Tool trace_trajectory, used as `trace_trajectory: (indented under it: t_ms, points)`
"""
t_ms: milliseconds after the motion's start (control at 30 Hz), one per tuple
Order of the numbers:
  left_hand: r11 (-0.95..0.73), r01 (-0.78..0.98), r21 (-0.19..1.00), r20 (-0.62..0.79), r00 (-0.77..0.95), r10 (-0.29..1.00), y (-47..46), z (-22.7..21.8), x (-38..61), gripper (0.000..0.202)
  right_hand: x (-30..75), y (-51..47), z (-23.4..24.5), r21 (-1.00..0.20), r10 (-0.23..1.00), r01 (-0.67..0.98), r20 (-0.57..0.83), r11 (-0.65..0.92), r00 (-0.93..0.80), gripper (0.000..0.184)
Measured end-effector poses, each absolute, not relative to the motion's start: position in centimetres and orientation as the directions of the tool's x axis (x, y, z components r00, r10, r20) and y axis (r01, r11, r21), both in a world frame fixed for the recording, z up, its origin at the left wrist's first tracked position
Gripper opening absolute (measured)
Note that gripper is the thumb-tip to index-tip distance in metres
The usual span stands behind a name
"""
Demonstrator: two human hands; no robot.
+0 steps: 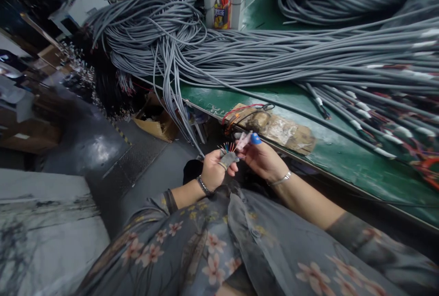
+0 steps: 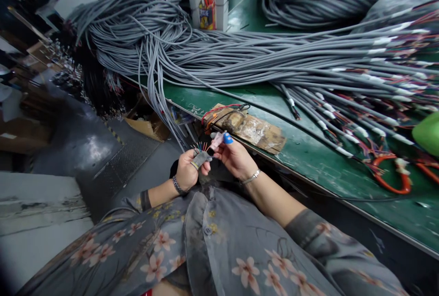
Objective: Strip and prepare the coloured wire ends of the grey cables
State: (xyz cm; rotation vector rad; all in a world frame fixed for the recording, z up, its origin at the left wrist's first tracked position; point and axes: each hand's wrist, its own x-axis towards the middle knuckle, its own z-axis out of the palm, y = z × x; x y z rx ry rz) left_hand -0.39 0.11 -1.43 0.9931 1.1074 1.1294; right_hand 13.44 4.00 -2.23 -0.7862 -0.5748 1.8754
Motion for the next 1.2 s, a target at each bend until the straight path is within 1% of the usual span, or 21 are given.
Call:
trace_trajectory:
  t_ms: [67,233,333,467,600,700,833,933,1000,1067,1200]
  points:
    - [0.154,-0.131,0.979,-0.146,0.071,0.987,0.2,-1.0,-0.3,0.051,13.4,4.0,-2.2,-0.702,0.915,-0.589,-0.276,-0.4,-0.293,0.039]
    - [0.195,-0.056,0.979,-0.193,0.051,0.98,0.3,0.0,-0.2,0.052,13.2,4.1,-2.2,-0.72,0.917,-0.569,-0.327,-0.397,-0.226,0.037]
    - [0.192,-0.04,0.981,-0.19,0.038,0.981,0.4,-0.1,-0.2,0.051,13.2,4.1,-2.2,-0.73,0.922,-0.565,-0.322,-0.386,-0.214,0.035]
    - [0.183,-0.017,0.983,-0.181,0.061,0.982,0.5,-0.7,-0.1,0.049,13.2,4.1,-2.2,-0.743,0.931,-0.561,-0.304,-0.365,-0.203,0.037]
    - [0.191,-0.017,0.981,-0.189,0.074,0.979,0.4,-1.0,-0.1,0.047,13.1,4.1,-2.3,-0.728,0.93,-0.579,-0.306,-0.368,-0.205,0.038]
    - [0.192,-0.019,0.981,-0.19,0.079,0.979,0.2,-0.9,-0.3,0.047,13.3,3.9,-2.3,-0.71,0.911,-0.571,-0.31,-0.412,-0.272,0.043]
    - [0.216,-0.013,0.976,-0.214,0.079,0.974,-0.2,-0.7,-0.7,0.049,14.2,3.4,-2.5,-0.703,0.832,-0.481,-0.3,-0.523,-0.467,0.05]
    - [0.251,-0.007,0.968,-0.249,0.107,0.963,-0.6,-0.8,-1.0,0.051,14.6,2.9,-2.8,-0.727,0.783,-0.389,-0.326,-0.566,-0.529,0.046]
    - [0.272,0.013,0.962,-0.271,0.126,0.954,-0.7,-0.9,-1.1,0.048,14.6,2.6,-2.8,-0.775,0.809,-0.351,-0.328,-0.525,-0.488,0.039]
    - [0.289,0.046,0.956,-0.293,0.161,0.943,-0.7,-1.2,-1.1,0.043,14.3,2.4,-2.5,-0.841,0.853,-0.307,-0.294,-0.445,-0.431,0.033]
    - [0.336,0.129,0.933,-0.36,0.306,0.881,-0.4,-1.6,-1.2,0.032,14.2,2.0,-1.8,-0.939,0.878,-0.166,-0.205,-0.301,-0.432,0.03]
